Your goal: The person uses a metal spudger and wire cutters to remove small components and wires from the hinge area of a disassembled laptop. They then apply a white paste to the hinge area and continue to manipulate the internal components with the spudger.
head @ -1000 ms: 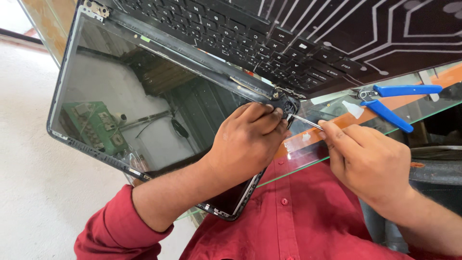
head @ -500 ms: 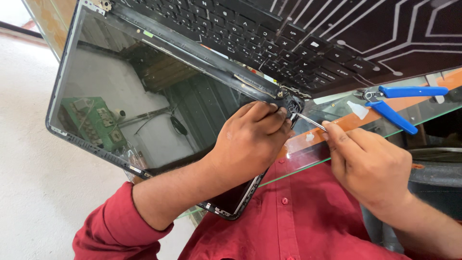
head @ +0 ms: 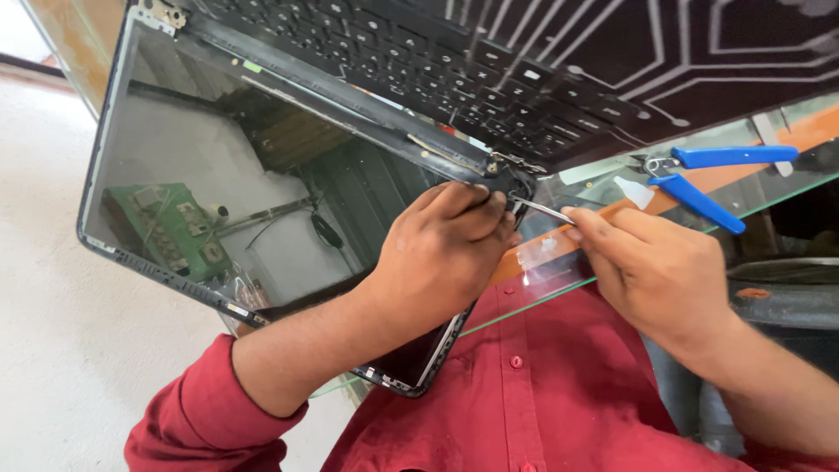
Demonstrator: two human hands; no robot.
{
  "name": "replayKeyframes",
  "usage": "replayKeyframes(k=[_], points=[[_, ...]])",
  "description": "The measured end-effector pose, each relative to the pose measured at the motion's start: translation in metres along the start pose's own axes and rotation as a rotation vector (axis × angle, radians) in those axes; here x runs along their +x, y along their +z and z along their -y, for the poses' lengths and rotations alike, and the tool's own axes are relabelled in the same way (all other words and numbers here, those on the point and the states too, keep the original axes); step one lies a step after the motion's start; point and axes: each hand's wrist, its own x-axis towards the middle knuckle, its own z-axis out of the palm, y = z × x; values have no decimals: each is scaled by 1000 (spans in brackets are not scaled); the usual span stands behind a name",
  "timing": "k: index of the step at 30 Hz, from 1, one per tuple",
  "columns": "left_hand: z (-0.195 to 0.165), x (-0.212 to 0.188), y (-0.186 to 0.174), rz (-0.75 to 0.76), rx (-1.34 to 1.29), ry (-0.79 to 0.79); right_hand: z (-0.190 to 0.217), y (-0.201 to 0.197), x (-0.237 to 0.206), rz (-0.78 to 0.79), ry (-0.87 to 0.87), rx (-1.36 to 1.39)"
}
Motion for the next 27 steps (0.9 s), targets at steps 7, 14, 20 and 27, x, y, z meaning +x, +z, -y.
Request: replayKeyframes(k=[7,14,20,27], points=[[-3,1,0,2,-6,-26,1,-4,1,-3,4,53],[-1,0,2,-53,-64,-83,4,-5,-7,-8,61,-38],[-7,-2,7,-91,12,-77,12,-12,-17,-178,36,-80],[-14,1,9,-96,11,-87,-23,-31,-28,-319,153,-394]])
